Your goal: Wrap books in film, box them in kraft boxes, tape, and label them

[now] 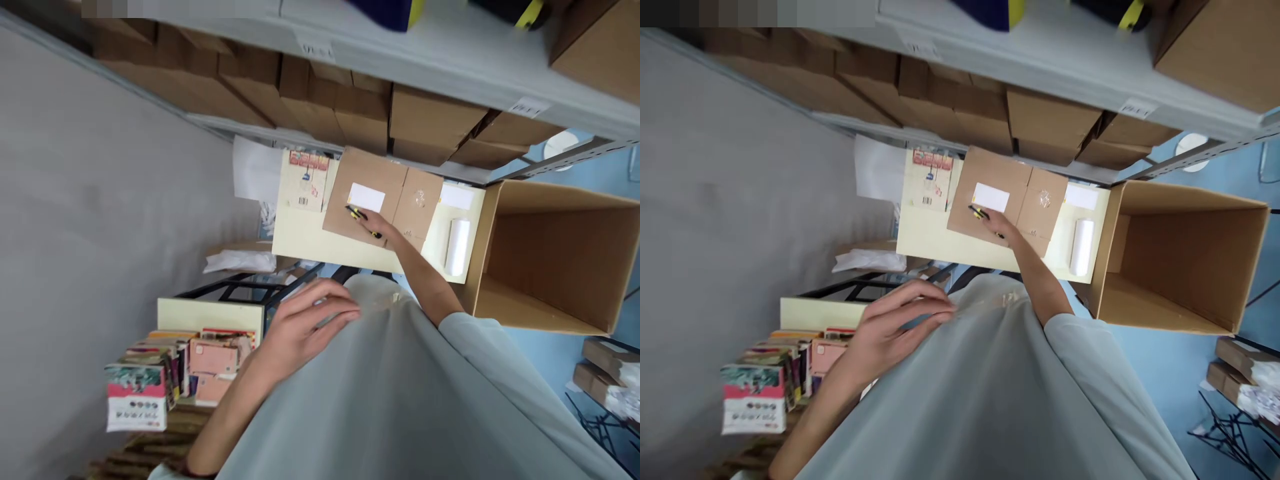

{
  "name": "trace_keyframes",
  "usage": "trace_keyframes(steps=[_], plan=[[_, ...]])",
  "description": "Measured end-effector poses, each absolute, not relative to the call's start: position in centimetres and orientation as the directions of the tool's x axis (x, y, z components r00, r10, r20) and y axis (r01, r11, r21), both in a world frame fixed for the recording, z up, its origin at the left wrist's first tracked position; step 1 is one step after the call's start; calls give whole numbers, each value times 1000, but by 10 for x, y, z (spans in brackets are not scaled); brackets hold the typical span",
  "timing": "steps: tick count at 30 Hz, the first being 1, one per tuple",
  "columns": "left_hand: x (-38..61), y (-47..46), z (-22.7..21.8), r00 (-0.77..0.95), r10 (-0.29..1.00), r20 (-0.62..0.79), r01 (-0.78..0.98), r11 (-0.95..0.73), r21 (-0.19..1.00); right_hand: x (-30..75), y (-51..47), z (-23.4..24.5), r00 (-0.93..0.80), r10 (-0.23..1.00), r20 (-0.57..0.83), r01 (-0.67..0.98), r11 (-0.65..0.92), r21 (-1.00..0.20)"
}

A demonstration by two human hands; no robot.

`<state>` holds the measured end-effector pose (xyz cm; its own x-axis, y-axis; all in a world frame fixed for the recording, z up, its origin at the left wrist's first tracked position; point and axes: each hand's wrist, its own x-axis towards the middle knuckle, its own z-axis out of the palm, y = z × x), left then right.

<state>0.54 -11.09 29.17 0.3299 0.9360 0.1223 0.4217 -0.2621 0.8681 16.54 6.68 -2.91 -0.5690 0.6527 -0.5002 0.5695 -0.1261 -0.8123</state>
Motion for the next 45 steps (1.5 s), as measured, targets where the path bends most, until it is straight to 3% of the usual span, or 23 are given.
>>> trace_keyframes(steps=[2, 6, 8, 11, 14, 19, 23, 28, 31, 32, 34, 36, 38, 40, 42, 45], plan=[[-3, -105, 298, 236, 953, 191, 486, -286, 826, 166, 67, 5, -565, 694, -447, 528, -113, -842], [-9, -84, 304, 81, 940, 332, 533, -322, 782, 201, 101, 97, -492, 855, -165, 328, 7, -944], [-7, -71, 310, -11, 930, 368, 500, -313, 807, 234, 138, 150, -375, 923, -80, 388, 78, -918], [0, -55, 320, -134, 903, 409, 440, -316, 840, 283, 204, 217, -217, 974, 64, 669, 196, -717], [5, -45, 330, -230, 893, 387, 409, -273, 871, 315, 259, 253, -247, 964, 98, 869, 265, -417], [7, -42, 344, -315, 876, 366, 350, -251, 903, 329, 290, 260, -381, 925, -1, 924, 381, -10], [5, -42, 352, -332, 881, 338, 286, -248, 926, 335, 289, 250, -372, 928, 1, 926, 371, 74], [1, -39, 349, -354, 914, 197, 171, -144, 975, 335, 283, 250, -299, 944, 140, 946, 312, -83], [-5, -37, 340, -357, 925, 128, 125, -89, 988, 306, 239, 254, -285, 920, 270, 871, 366, -327], [-7, -36, 337, -353, 930, 107, 113, -71, 991, 291, 215, 254, -311, 906, 288, 776, 417, -472], [-13, -35, 329, -339, 939, 63, 94, -33, 995, 257, 154, 251, -488, 855, 176, 453, 421, -786], [-21, -34, 322, -313, 950, 20, 89, 8, 996, 226, 90, 242, -704, 709, 47, 152, 215, -965], [-33, -34, 316, -282, 959, -26, 107, 58, 992, 204, 37, 229, -794, 606, -46, 6, -67, -998], [-47, -36, 309, -258, 963, -77, 135, 115, 984, 195, 4, 216, -736, 662, -142, -44, -255, -966], [-61, -38, 302, -251, 960, -127, 149, 167, 975, 197, -11, 209, -589, 776, -228, -53, -319, -946], [-78, -44, 288, -271, 945, -180, 142, 224, 964, 204, -11, 217, -359, 901, -244, 3, -260, -966]])
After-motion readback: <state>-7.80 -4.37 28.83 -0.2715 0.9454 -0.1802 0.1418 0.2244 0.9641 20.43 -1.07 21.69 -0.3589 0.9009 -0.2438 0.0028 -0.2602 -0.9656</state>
